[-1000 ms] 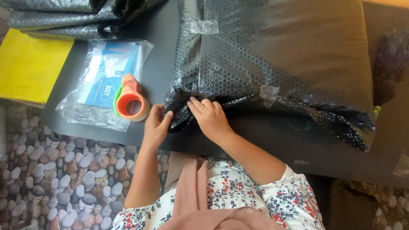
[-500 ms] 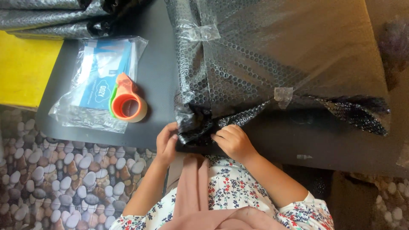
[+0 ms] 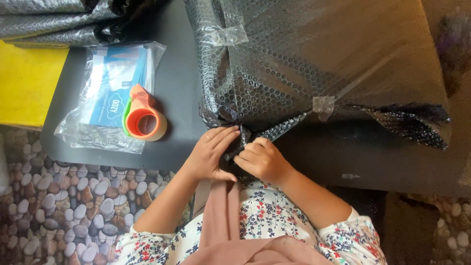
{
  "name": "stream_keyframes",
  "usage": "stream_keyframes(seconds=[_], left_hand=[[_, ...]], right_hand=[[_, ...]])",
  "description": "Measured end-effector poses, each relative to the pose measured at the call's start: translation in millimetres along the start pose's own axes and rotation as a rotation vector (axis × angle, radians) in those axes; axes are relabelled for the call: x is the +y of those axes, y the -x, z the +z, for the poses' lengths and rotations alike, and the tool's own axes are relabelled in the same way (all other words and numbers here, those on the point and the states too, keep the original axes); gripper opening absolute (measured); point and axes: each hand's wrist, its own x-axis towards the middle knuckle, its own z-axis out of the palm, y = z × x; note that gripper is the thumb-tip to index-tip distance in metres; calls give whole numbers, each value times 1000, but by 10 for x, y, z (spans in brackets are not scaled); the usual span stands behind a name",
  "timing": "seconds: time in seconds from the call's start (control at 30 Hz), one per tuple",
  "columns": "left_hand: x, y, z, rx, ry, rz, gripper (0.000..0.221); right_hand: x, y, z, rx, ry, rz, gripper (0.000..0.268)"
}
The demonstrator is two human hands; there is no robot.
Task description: The person wraps a blue object in black bubble wrap and secures it using tape from a dispenser.
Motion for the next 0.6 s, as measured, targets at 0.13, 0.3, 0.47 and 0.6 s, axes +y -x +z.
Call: stream_keyframes(seconds=[0.13, 0.3, 0.47, 0.6], left_hand=[[-182, 87, 123, -24, 66, -49, 75], [-281, 244, 186, -28, 80, -243, 43], [-191, 203, 217, 267, 33, -315, 26], [-404, 341, 413, 489, -202, -264, 43]], right_hand=[[136, -325, 59, 89, 115, -96, 16], [384, -623, 136, 137, 117, -119, 15], [519, -649, 232, 129, -61, 6, 12], [593, -565, 309, 62, -52, 89, 5]])
